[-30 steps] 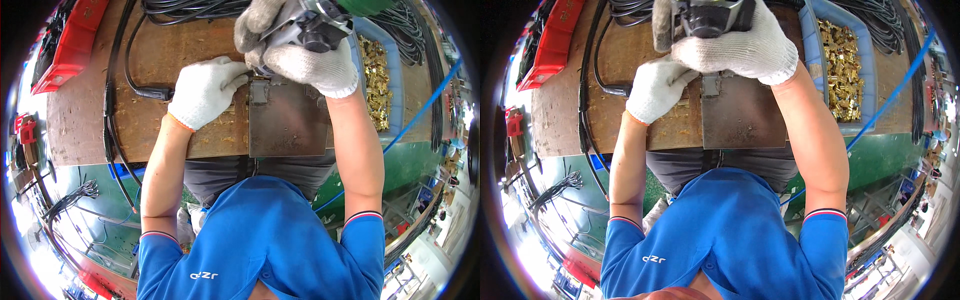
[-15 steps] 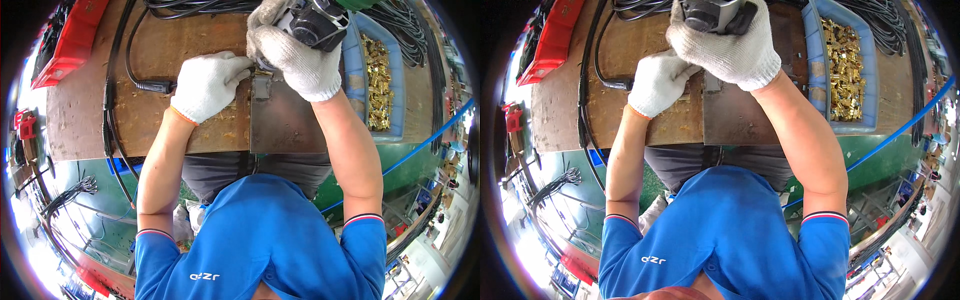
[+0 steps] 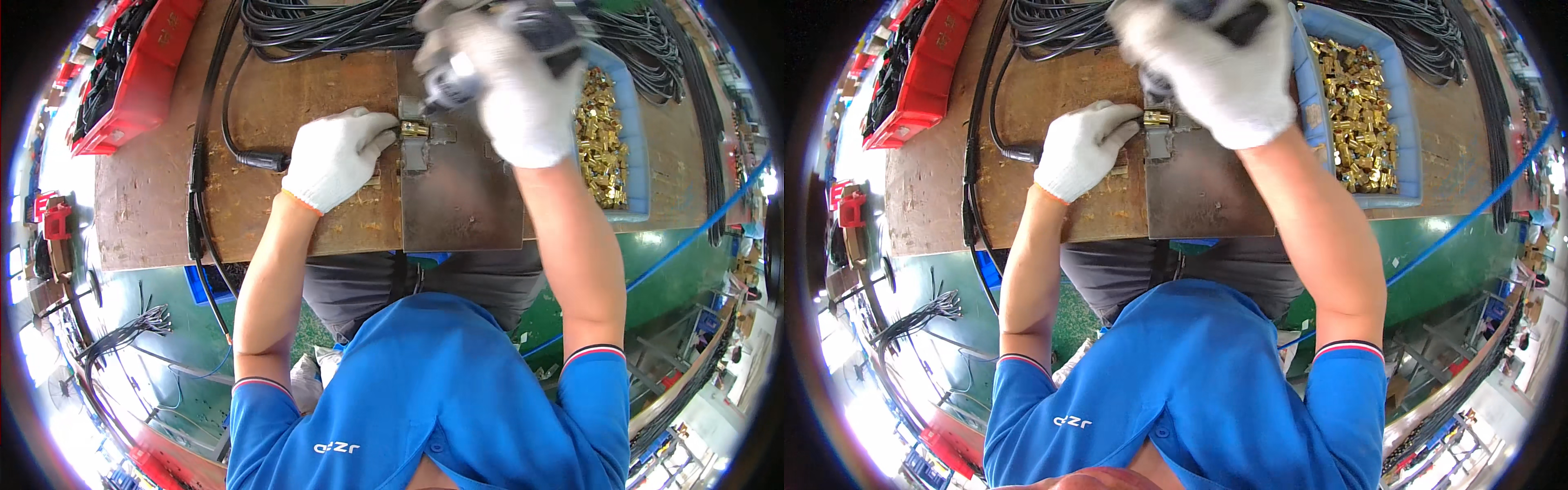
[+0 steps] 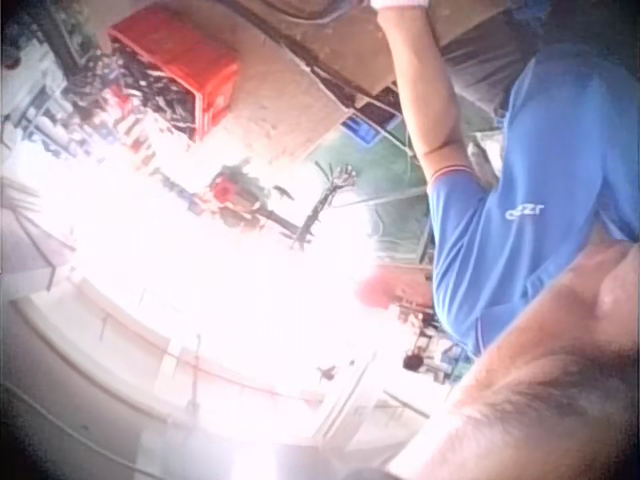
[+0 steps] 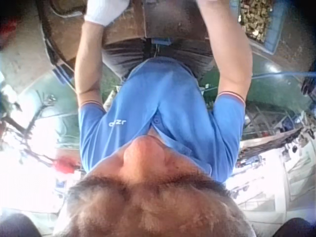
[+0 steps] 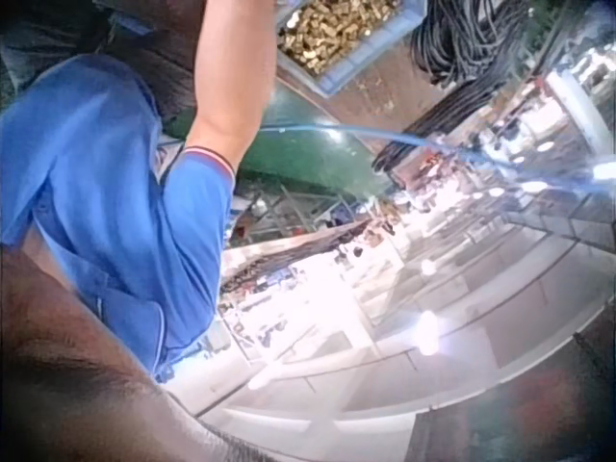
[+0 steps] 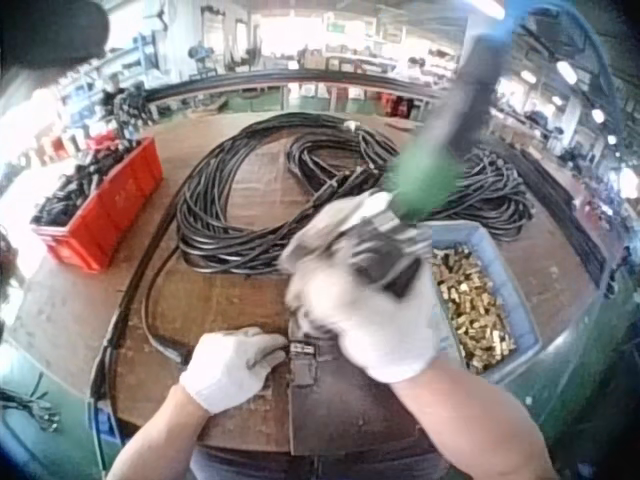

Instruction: The person repeatedly strips the insulation from black cables, inserts the exposed copper ends into brass connectors, and uses a pneumatic crimping tool to secure them. The finished cables are placed into a red bin on the table.

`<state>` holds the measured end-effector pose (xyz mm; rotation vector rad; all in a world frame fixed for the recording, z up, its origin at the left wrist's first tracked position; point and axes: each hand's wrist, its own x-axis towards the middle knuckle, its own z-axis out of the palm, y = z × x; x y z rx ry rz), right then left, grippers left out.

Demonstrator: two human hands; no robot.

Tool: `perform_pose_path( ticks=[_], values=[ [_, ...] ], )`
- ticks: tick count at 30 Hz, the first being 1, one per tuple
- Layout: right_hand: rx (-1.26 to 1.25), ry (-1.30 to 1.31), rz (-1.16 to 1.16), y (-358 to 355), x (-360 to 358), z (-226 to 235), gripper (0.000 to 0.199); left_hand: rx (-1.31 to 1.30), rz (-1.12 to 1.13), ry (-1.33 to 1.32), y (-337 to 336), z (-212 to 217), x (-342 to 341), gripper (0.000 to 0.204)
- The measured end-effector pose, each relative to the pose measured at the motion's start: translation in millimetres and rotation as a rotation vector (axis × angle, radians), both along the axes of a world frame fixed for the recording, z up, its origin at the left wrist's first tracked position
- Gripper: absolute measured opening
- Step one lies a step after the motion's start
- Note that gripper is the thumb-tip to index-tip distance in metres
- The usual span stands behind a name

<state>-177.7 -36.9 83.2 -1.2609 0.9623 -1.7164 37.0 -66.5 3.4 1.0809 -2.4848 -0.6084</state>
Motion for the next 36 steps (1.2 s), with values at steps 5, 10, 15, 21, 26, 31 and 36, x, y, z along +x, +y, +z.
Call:
perform_pose_path(
  ticks=[5,10,15,21,26,31,36],
  values=[
    [-0.002,-0.348,-0.042,18,-74,59,0.024,0.064,0.015,0.107,13,36,8,0.026],
    [0.571,0.087,-0.511,38,-192,34,0.023,0.113,-0.007,0.166,24,56,1,0.024],
    [0.629,0.369,-0.557,49,-235,-21,0.035,0.026,-0.023,0.190,29,55,-2,0.024],
    [0.839,1.173,-0.684,49,-239,-23,0.059,0.040,-0.036,0.158,27,57,-1,0.023],
    [0.286,1.354,-0.876,57,-170,-5,0.047,0.041,-0.024,0.132,30,61,-2,0.023],
    [0.514,0.528,0.066,76,-35,-6,0.034,0.019,-0.045,0.155,31,65,-4,0.023],
    [0.492,0.234,0.179,78,-7,-44,0.027,-0.002,-0.057,0.146,34,60,-6,0.022]
  ],
)
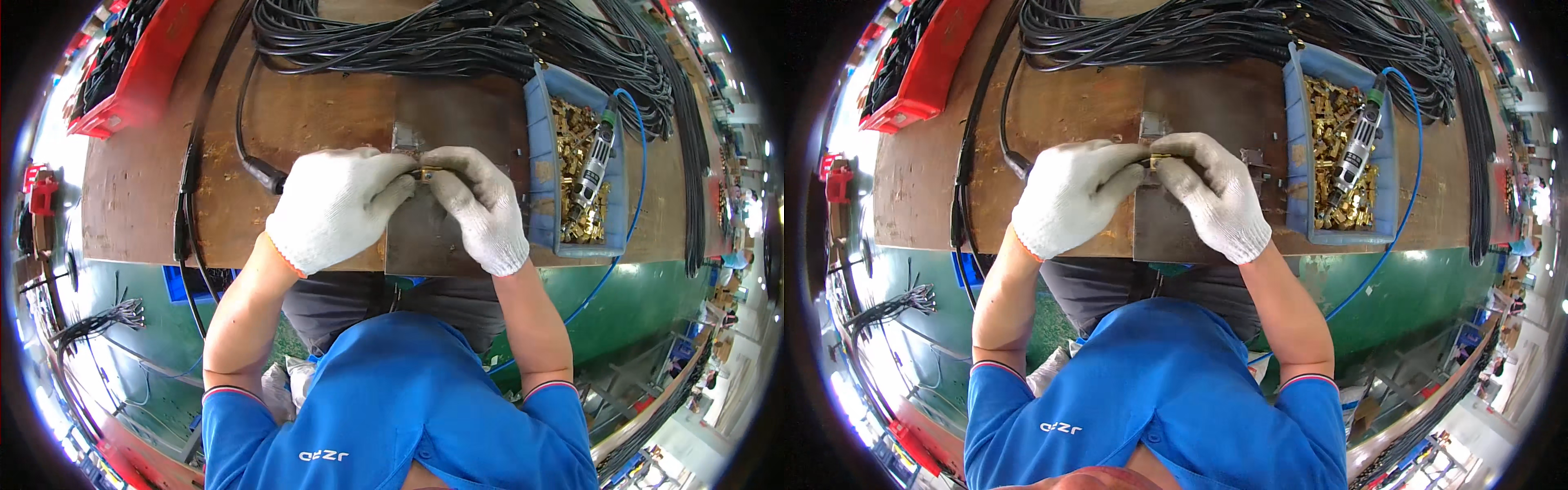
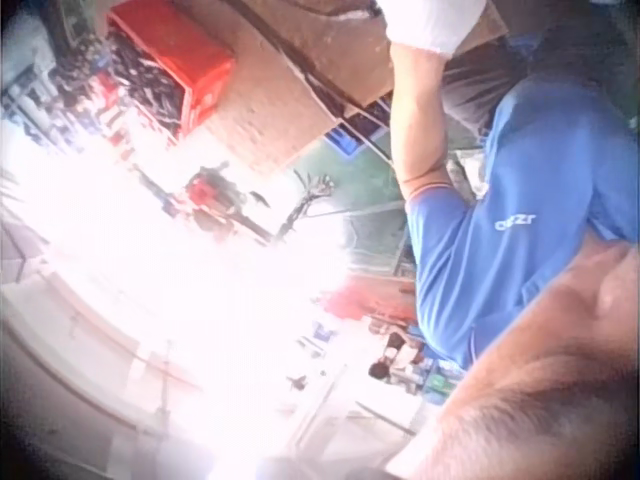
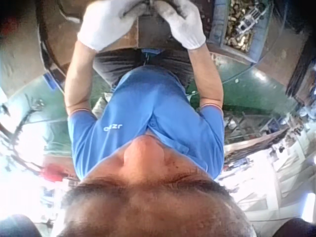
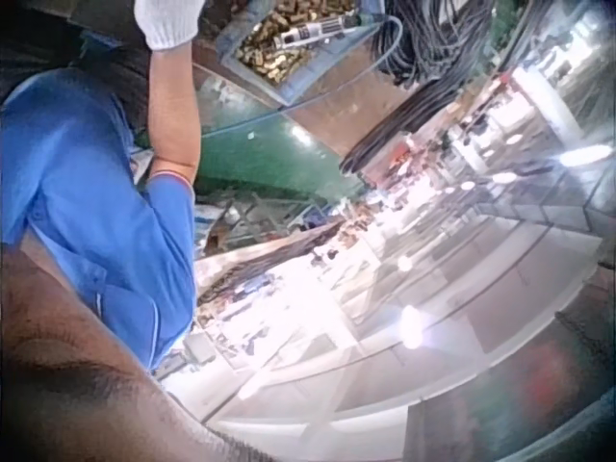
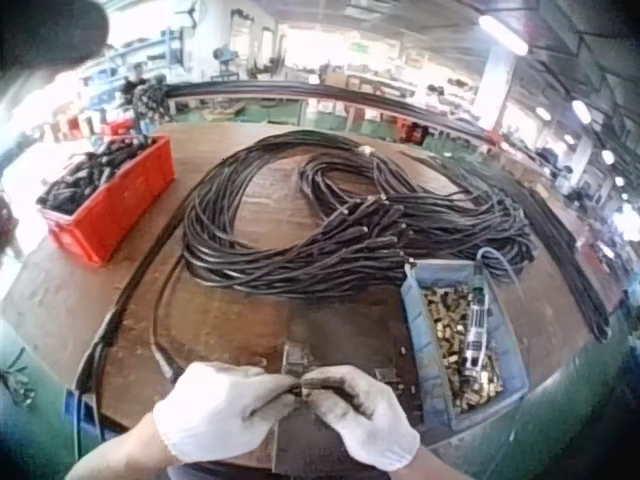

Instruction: The person repeatedly strips the insulation from black cables, inserts the exposed copper ends into brass connectors, and uses a pneumatic crimping tool to secure them. The finished cables are placed into a red bin on the table.

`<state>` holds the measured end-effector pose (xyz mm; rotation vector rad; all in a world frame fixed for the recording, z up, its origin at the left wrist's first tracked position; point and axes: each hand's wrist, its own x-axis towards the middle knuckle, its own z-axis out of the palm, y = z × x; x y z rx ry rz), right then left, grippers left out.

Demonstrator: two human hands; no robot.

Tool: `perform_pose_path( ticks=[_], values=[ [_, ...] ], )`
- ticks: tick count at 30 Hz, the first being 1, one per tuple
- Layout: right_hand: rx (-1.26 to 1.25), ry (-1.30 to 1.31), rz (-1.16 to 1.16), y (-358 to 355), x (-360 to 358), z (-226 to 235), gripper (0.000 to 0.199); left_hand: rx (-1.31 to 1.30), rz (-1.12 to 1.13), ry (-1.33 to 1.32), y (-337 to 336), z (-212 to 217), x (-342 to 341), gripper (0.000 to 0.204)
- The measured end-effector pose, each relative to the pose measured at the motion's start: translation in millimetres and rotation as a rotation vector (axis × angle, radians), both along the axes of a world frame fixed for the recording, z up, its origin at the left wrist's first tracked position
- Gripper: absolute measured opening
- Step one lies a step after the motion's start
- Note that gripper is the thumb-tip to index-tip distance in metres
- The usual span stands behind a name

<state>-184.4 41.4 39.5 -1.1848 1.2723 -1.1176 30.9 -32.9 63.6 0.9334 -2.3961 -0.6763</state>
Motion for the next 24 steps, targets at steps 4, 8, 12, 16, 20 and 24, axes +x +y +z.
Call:
perform_pose_path(
  ticks=[4,8,12,16,20,24],
  values=[
    [0.038,-0.158,-0.043,4,-2,-7,0.026,-0.111,-0.028,0.002,2,-3,-1,0.019],
    [0.134,-0.316,-0.047,6,-7,-7,0.025,-0.323,-0.035,-0.084,9,-4,-5,0.015],
    [0.110,-0.212,-0.103,1,-4,-4,0.023,-0.292,-0.007,-0.042,7,-11,-4,0.023],
    [-0.025,-0.123,-0.155,-12,-6,13,0.022,-0.224,0.065,0.019,-7,18,20,0.047],
    [-0.017,-0.254,-0.192,-22,-15,28,0.027,-0.221,0.285,-0.158,-12,22,68,0.062],
    [-0.046,-0.256,-0.183,-23,-13,33,0.027,-0.338,0.306,-0.254,-18,-9,77,0.058]
  ],
)
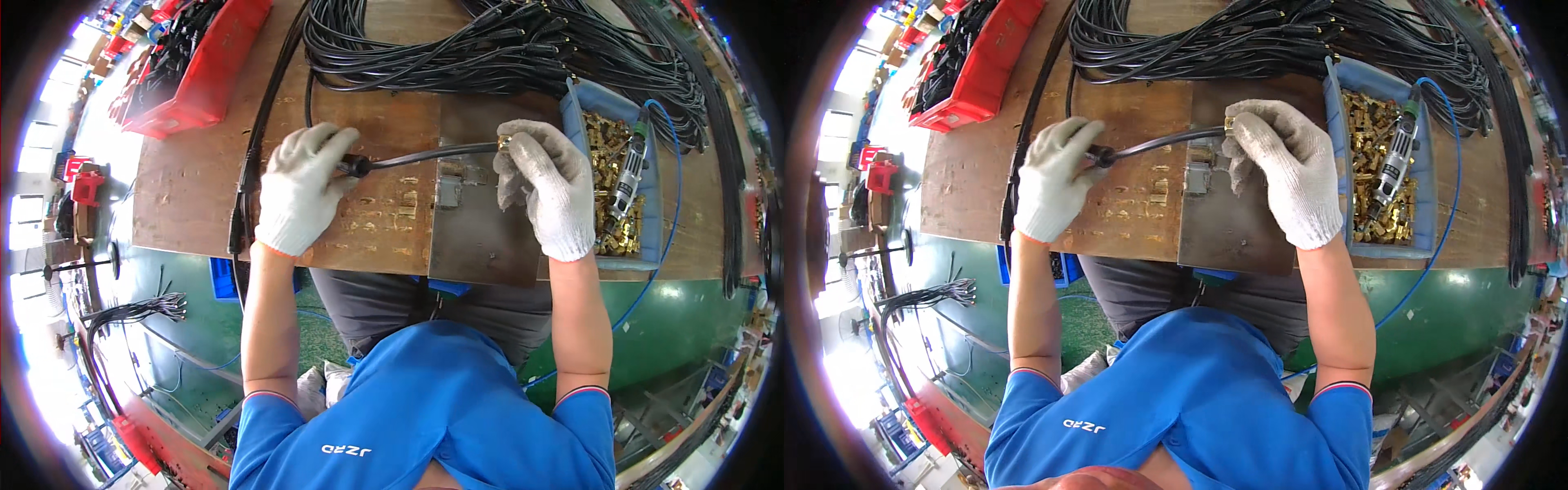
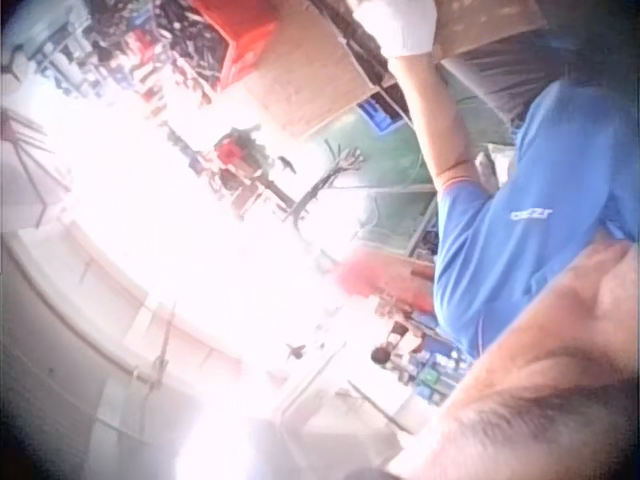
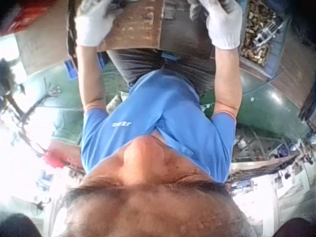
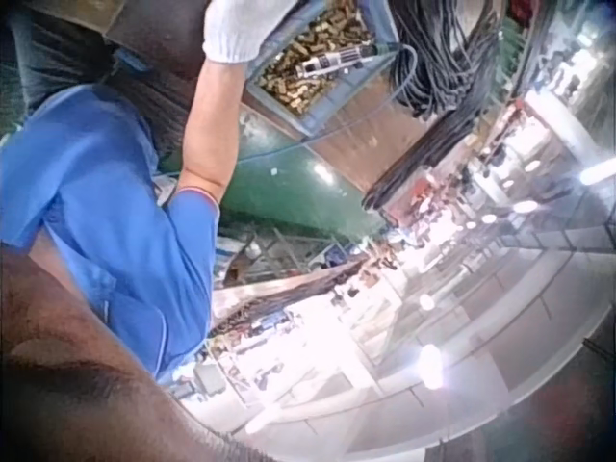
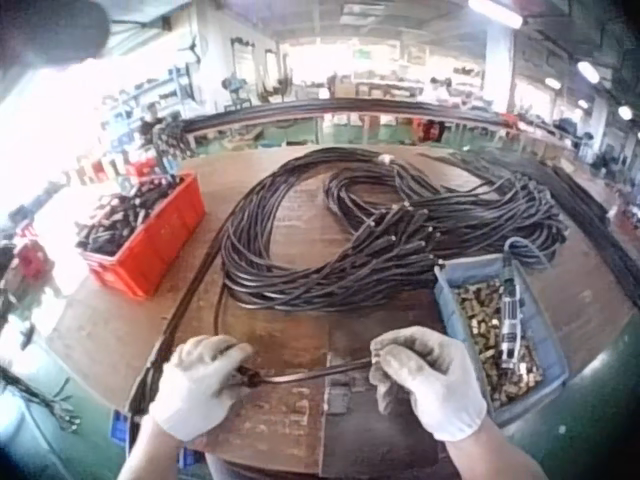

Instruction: The person repeatedly strips the insulation from black cables, inserts the exposed copper ends into brass connectors, and uses a pneumatic crimping tool to secure them. The finished cables are placed into a red bin on the table.

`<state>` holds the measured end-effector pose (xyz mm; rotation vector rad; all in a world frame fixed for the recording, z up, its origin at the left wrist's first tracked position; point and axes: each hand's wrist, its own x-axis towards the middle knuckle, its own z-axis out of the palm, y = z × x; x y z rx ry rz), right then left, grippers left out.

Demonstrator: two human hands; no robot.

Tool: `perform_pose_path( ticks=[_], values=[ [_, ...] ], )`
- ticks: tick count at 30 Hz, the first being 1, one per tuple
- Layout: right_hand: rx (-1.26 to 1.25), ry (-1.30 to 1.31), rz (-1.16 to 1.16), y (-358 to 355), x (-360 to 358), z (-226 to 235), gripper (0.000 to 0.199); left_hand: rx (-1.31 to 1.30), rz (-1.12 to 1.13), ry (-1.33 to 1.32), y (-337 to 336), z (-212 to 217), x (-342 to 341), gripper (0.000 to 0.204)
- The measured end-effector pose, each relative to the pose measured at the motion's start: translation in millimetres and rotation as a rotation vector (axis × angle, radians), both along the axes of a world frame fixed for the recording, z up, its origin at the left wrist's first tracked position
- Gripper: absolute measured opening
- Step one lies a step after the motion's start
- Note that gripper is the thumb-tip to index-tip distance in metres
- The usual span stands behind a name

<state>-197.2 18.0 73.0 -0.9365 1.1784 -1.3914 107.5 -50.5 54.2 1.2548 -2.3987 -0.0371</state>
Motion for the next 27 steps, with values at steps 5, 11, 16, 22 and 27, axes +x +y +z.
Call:
perform_pose_path(
  ticks=[5,11,16,22,27],
  values=[
    [-0.080,0.120,0.059,16,7,18,0.023,0.044,-0.054,0.081,7,0,-10,0.045],
    [-0.274,0.456,0.117,30,8,23,0.024,0.099,-0.141,0.144,19,20,-30,0.046],
    [-0.255,0.332,0.071,37,11,19,0.020,0.159,-0.170,0.184,24,25,-40,0.046],
    [-0.386,0.437,0.146,39,6,12,0.020,0.308,-0.179,0.237,28,31,-47,0.042],
    [-0.486,0.500,0.111,35,4,11,0.018,0.309,-0.233,0.243,30,33,-53,0.042]
  ],
)
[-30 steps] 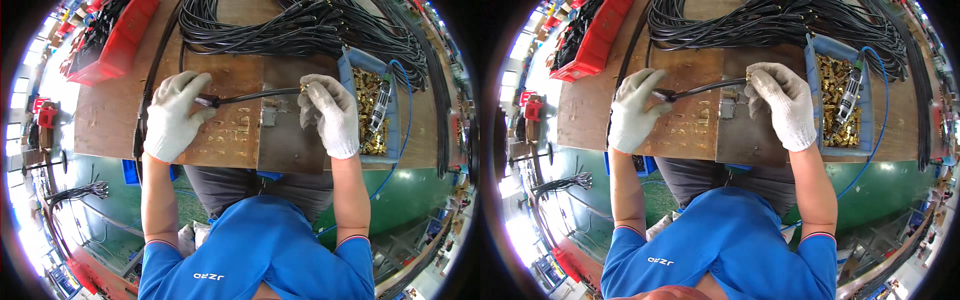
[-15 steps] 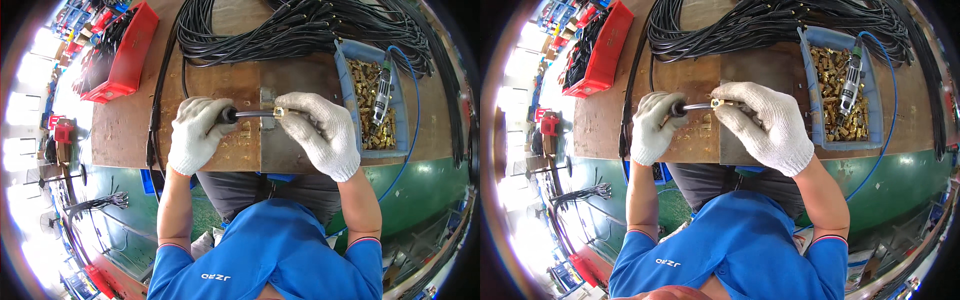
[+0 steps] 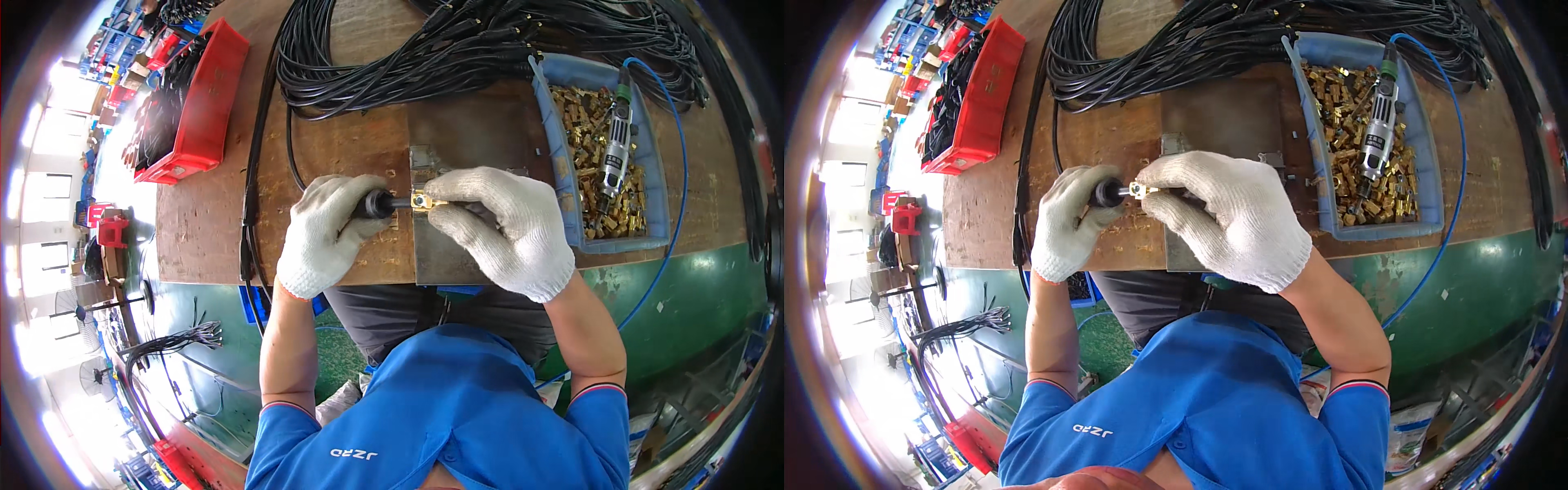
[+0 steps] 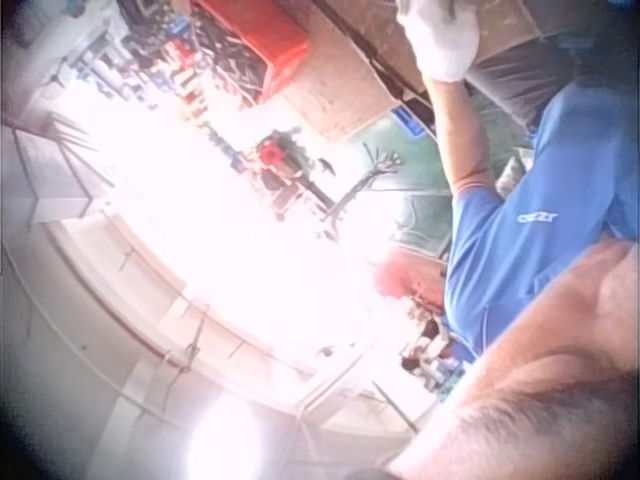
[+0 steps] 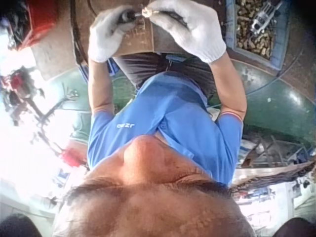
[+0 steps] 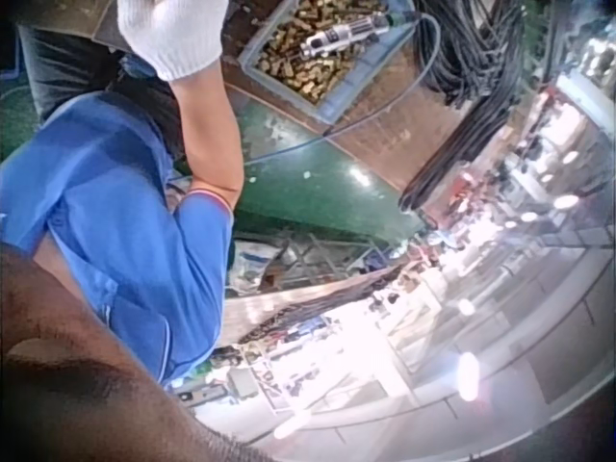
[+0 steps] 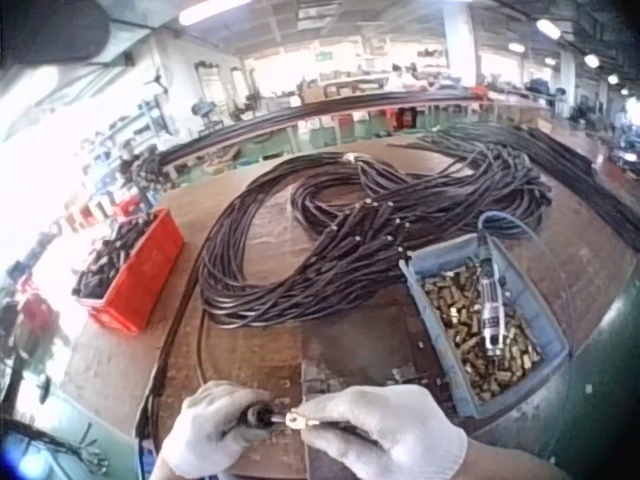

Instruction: The person repeatedly strips the insulation from black cables, inserts the exposed copper ends into brass connectors, and uses a pneumatic crimping tool to secure them. The finished cables are placed into a red bin on the table.

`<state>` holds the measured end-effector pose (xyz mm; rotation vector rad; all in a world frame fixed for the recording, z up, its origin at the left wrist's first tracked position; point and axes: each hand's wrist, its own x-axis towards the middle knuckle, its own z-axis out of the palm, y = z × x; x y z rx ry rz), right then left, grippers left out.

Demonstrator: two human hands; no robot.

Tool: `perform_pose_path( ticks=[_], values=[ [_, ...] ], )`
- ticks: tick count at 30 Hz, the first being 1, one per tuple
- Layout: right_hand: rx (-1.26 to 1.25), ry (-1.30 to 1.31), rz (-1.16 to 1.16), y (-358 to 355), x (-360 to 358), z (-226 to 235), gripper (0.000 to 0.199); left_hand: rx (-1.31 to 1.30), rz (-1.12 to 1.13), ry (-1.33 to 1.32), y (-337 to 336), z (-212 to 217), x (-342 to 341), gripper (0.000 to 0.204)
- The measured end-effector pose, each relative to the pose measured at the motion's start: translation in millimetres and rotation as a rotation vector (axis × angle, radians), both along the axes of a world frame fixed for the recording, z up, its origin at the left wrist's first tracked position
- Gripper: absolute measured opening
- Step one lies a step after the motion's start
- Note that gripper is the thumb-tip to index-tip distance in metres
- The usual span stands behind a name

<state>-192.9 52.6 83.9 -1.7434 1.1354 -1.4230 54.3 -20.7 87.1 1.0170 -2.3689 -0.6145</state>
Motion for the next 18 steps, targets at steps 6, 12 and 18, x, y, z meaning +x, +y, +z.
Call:
perform_pose_path(
  ticks=[6,12,18],
  values=[
    [-0.031,0.134,0.035,-3,-2,8,0.019,-0.021,-0.067,-0.028,3,4,-3,0.043],
    [0.004,0.095,0.055,-2,2,1,0.017,-0.100,-0.121,-0.051,5,7,-10,0.040],
    [-0.005,0.155,0.030,-3,-5,-7,0.018,-0.032,-0.159,-0.091,2,9,-13,0.038]
  ],
)
